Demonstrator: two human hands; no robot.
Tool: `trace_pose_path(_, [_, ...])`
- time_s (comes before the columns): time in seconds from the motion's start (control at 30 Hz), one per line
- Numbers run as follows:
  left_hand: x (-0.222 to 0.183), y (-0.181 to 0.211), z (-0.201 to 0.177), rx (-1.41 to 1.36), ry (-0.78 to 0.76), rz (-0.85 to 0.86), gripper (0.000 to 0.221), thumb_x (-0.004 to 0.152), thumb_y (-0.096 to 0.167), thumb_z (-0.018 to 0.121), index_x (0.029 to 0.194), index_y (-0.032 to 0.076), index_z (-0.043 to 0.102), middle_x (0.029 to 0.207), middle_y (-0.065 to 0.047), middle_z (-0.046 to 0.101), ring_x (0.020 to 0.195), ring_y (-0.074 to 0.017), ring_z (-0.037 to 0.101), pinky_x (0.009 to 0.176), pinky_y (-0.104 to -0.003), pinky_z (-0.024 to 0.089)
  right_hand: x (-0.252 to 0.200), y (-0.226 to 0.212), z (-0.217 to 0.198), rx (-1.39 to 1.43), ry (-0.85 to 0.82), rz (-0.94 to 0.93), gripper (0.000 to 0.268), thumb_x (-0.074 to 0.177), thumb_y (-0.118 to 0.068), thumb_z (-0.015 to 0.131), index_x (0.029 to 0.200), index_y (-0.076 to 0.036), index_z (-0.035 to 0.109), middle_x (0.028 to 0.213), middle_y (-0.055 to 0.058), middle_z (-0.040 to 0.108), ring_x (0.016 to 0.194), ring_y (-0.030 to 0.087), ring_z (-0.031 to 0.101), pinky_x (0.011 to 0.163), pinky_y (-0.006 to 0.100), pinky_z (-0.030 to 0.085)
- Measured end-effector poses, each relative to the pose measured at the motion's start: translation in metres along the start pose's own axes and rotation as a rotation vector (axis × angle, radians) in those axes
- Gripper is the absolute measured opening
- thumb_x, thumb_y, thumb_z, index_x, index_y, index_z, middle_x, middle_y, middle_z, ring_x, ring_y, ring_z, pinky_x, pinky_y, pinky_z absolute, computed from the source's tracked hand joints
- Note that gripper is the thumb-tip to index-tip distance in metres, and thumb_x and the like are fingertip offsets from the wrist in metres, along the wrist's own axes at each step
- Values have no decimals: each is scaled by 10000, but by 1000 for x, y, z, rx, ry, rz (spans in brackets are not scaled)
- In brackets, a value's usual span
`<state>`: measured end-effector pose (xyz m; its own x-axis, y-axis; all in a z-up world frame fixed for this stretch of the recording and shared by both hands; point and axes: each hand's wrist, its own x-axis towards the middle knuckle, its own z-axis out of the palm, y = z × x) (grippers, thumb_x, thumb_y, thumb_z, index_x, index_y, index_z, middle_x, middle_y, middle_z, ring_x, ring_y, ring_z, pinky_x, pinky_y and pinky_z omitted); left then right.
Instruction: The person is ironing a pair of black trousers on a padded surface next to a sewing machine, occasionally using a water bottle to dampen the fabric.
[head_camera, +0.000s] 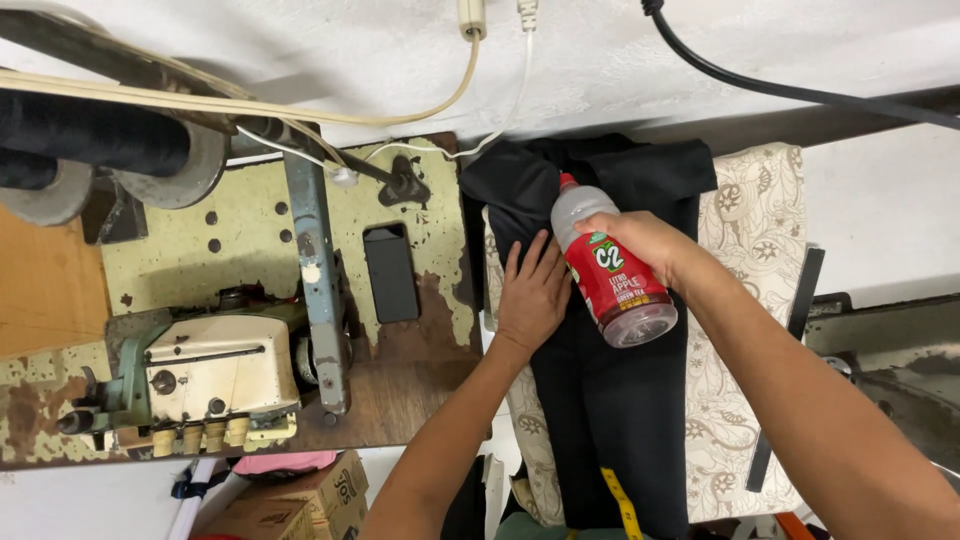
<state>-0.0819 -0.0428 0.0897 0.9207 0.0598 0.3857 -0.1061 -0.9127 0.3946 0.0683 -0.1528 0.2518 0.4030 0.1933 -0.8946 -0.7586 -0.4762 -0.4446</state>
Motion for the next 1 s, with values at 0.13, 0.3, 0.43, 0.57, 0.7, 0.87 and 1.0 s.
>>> trace_pose_path(0.13, [-1, -1, 2, 14, -11, -2, 389, 1054, 243, 549, 1411, 96, 594, 1527, -82, 547, 1482, -295, 445, 1247, -560, 262, 13, 3, -5, -159, 19, -69, 636, 757, -360, 841, 1217, 41, 661, 869, 257, 697, 707, 411, 716, 562, 537, 584])
trace_pose_path(0.3, [-1, -1, 1, 13, -24, 0, 400, 1054, 256, 544, 1420, 102, 587, 1544, -80, 530, 1491, -297, 430, 1246, -562, 261, 7, 3, -5, -340, 26, -110, 643, 723, -392, 851, 1207, -2, 682, 857, 241, 719, 722, 404, 734, 575, 530, 599])
trace_pose_path(0.43, [-2, -1, -2, -18, -62, -26, 425, 1058, 302, 531, 1429, 100, 579, 1560, -80, 515, 1505, -287, 409, 1257, -552, 242, -9, 3, -5, -331, 35, -88, 651, 739, -379, 825, 1254, -9, 680, 889, 257, 722, 753, 411, 734, 604, 521, 593])
trace_pose_path(0.57, [9, 3, -21, -174, -96, -73, 521, 1057, 429, 513, 1439, 78, 566, 1576, -103, 490, 1511, -309, 398, 1251, -551, 263, -12, 17, -8, -381, 82, -85, 655, 722, -371, 830, 1259, -23, 694, 912, 275, 730, 783, 435, 738, 625, 570, 587])
trace_pose_path(0.7, [15, -28, -12, -208, -113, -23, 557, 1004, 435, 489, 1465, 128, 549, 1606, -52, 472, 1472, -274, 441, 1165, -500, 303, -40, 22, -9, -387, 73, -45, 693, 714, -359, 842, 1285, 0, 683, 902, 291, 715, 764, 454, 727, 619, 568, 579])
trace_pose_path(0.87, [36, -60, -4, -143, -109, 55, 492, 980, 288, 539, 1457, 173, 584, 1608, 37, 476, 1428, -198, 471, 1114, -455, 287, -42, 32, -11, -451, 33, -75, 707, 775, -409, 811, 1325, 4, 651, 939, 295, 720, 780, 453, 735, 643, 536, 596])
trace_pose_path(1.0, [54, -87, 16, -116, -119, 67, 457, 973, 270, 544, 1415, 192, 628, 1550, 64, 540, 1380, -217, 504, 1091, -461, 325, -39, 33, -8, -446, 26, -120, 685, 772, -423, 814, 1295, -6, 664, 945, 278, 726, 763, 441, 736, 633, 525, 596])
